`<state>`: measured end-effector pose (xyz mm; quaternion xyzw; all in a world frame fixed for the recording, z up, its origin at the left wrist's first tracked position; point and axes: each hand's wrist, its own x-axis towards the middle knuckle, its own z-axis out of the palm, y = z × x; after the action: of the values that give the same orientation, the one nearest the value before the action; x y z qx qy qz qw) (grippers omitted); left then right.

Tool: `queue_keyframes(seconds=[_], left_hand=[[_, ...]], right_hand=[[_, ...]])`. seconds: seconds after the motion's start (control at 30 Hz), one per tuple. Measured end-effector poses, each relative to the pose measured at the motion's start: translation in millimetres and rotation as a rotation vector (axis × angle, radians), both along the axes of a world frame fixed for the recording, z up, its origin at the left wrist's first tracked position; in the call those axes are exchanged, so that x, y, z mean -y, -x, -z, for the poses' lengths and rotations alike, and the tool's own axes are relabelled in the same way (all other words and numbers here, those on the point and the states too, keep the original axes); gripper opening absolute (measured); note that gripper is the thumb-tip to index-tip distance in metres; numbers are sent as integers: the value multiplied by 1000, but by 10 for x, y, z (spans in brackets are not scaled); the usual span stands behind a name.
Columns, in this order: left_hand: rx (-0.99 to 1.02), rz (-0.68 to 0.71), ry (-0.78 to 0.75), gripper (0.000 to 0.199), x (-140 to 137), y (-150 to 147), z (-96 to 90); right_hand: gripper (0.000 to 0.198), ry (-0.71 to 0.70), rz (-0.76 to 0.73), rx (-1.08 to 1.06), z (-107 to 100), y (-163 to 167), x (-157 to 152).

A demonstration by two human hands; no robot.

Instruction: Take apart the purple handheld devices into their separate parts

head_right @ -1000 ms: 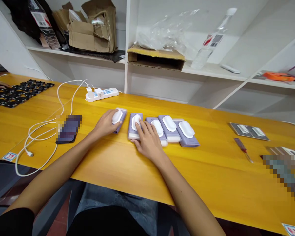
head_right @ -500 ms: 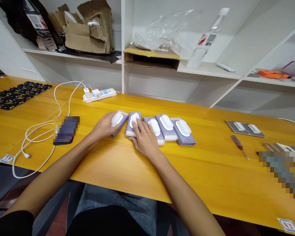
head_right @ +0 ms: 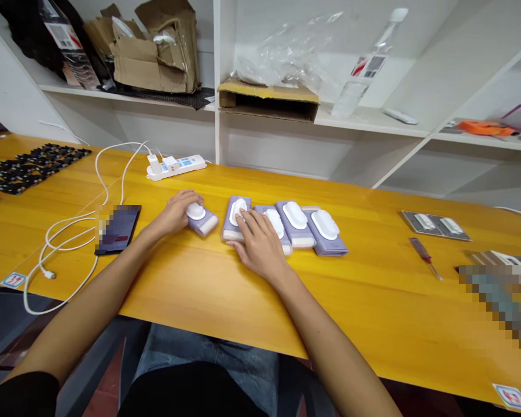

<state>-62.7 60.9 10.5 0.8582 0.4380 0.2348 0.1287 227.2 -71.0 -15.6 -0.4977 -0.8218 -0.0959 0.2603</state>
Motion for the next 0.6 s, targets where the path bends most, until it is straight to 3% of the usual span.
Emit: queue_keyframes(seconds=[0.13,0.3,0.4,0.47,0.53,0.6], left_hand=[[109,92,-49,31,-32,-118,98],[215,68,-155,39,25,-283,196],[238,49,-135,48,47,-355,254],[251,67,-112,49,45,-377,292],[276,84,-101,49,34,-381,326],[301,91,-101,48,22,-376,357]], right_hand=[[57,-175,22,-163,-110,-213,-23],[47,-298,459,-376,-143,-876,-86],[58,-178,733,-410,-75,-1307,-110],[70,-1,893,-391,-15,-1515,-128],[74,218,960,-327,35,-1652,-153],[65,361,974,-269,62,-1746,-179]])
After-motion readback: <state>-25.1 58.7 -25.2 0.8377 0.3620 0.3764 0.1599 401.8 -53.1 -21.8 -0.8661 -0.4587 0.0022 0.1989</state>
